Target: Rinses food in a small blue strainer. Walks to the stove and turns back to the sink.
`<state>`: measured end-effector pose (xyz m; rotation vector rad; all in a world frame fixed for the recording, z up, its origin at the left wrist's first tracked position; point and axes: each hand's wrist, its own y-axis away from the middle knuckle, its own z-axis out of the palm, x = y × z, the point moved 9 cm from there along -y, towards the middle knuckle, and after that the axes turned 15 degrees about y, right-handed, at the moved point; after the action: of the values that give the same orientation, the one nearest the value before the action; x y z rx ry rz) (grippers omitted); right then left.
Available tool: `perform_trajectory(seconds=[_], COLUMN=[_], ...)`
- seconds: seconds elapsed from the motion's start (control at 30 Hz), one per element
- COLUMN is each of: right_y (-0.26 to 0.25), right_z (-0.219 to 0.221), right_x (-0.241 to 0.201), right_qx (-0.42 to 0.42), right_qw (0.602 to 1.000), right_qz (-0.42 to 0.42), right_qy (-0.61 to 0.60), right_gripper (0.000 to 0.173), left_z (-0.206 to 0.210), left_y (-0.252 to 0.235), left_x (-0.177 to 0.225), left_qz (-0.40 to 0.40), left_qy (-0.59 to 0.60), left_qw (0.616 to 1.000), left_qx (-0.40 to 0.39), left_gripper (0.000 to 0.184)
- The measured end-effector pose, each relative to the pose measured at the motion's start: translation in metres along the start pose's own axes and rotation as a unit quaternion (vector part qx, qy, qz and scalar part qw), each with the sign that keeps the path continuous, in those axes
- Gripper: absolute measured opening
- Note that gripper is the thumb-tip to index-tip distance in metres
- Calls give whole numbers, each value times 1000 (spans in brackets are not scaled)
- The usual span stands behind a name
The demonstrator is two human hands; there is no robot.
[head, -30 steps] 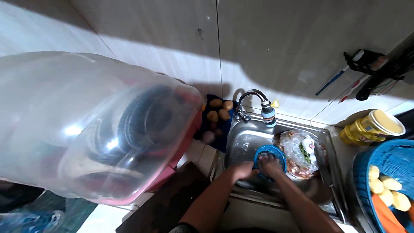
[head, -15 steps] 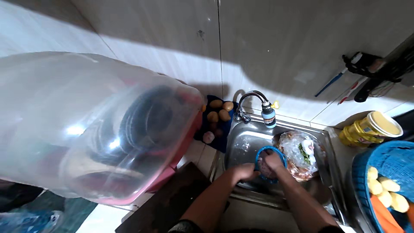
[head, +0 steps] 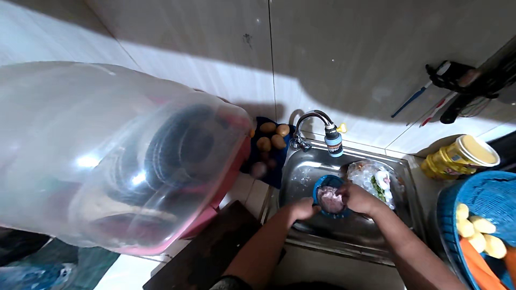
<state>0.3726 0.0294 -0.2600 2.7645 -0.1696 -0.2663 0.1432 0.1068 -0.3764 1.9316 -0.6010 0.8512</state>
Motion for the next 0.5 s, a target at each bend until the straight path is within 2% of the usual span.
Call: perform_trajectory(seconds=[0.03,0.1,0.17,0.27,0.37,0.5], right_y=[5,12,7,0,-19,-53], right_z=[6,35,77,103,119,105], right_x=[-8,-29,-38,-49,-34,-11], right_qx=[-38,-93,-107,-130,-124,-62], right_qw=[999,995,993,990,992,997], right_qz=[6,-10,-36,-50,-27,-40], right_qy=[-17,-33,-16,-14,-4,28], right_gripper=[26,33,42,44,44,52], left_z=[0,0,2,3,6,12], left_y=[-2,-4,-3,-1,-3,4], left_x=[-2,-4,0,3,2,9], left_qz=[-1,0,6,15,5,1], left_qy=[-2,1,-5,-22,-24,-25], left_qw=[1000,1000,1000,1000,1000,999], left_qx=[3,0,-7,-11,-20,-35], left_gripper=[71,70,67,66,68,66])
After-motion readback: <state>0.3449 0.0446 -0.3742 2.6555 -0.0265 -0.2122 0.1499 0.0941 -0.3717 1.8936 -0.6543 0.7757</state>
